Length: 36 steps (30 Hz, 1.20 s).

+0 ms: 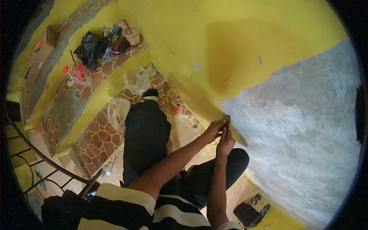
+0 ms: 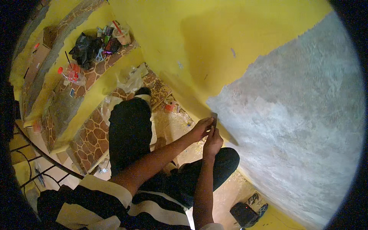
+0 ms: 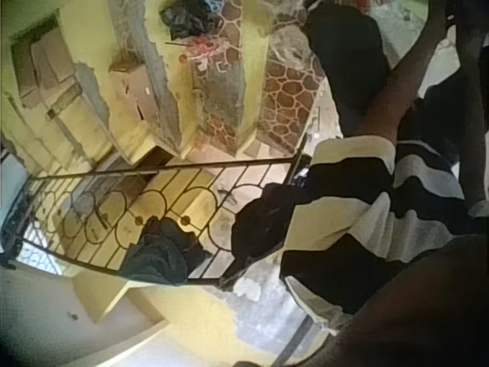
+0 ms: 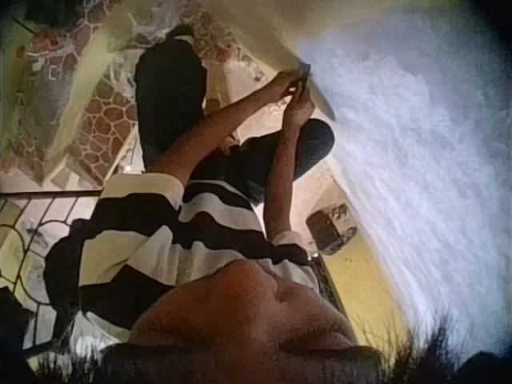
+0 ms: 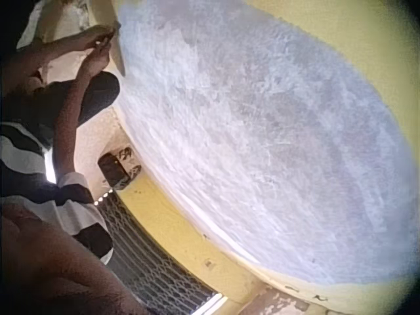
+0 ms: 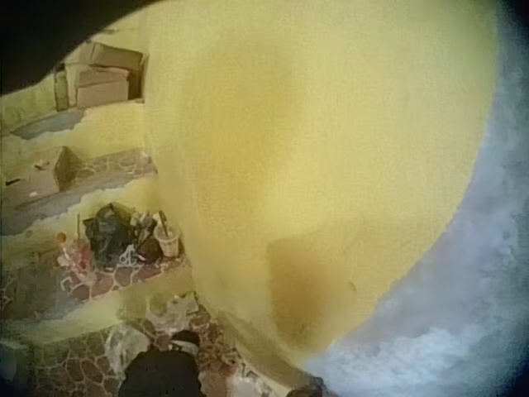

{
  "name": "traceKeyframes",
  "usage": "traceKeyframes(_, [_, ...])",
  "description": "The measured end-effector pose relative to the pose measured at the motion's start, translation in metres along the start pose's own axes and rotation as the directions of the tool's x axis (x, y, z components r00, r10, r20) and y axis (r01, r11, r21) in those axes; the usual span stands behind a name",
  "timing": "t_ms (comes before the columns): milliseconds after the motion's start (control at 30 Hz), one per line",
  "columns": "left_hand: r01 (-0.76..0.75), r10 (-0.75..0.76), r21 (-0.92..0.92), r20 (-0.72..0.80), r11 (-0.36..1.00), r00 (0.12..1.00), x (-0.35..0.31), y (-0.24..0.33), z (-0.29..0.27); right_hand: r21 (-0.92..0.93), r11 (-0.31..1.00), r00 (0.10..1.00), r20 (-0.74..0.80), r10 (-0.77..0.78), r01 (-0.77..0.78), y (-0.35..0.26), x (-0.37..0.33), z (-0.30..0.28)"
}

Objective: The person scrapes yellow paint or wallpaper from a wall using a putty knife.

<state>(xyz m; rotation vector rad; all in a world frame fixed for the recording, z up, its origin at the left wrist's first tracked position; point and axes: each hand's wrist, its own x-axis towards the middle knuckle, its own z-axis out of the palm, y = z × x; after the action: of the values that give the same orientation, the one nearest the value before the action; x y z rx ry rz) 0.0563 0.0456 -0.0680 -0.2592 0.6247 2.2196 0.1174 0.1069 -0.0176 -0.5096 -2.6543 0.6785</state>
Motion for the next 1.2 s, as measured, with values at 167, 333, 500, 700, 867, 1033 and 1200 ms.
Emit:
traceKeyframes(167, [-0.041,0.039,-0.035,-0.045,0.999,0.998,0.007,-0.002,0.002,-0.053,0.997,0.999,0.015,0.049,-0.048,-0.001,0.008,0.005])
traceKeyframes(333, [-0.030,0.032,-0.050,0.033,0.998,0.999,0.004,-0.005,0.000,-0.039,0.999,1.000,0.013,0.008,-0.008,0.004,0.006,-0.002])
traceKeyframes(500, [-0.092,0.091,-0.097,-0.022,0.991,0.996,0.010,-0.008,-0.003,-0.013,1.000,1.000,0.008,0.016,-0.016,-0.005,0.010,-0.002])
traceKeyframes(700, [-0.032,0.033,-0.087,0.015,0.996,0.999,0.006,-0.002,0.004,-0.069,0.997,0.998,0.044,0.035,-0.032,-0.002,0.015,-0.008])
traceKeyframes(867, [0.003,0.000,-0.086,0.034,0.996,0.999,-0.001,-0.007,0.000,-0.042,0.989,0.987,0.060,0.146,-0.144,-0.003,0.006,-0.009])
traceKeyframes(1033, [-0.137,0.155,-0.284,0.041,0.949,0.987,0.023,0.015,-0.011,-0.091,0.995,0.999,0.019,-0.034,0.035,-0.031,0.036,0.002])
traceKeyframes(1200, [-0.088,0.092,-0.168,0.015,0.982,0.996,0.014,0.020,-0.018,-0.033,0.999,0.999,-0.049,-0.005,0.004,-0.021,0.026,0.007])
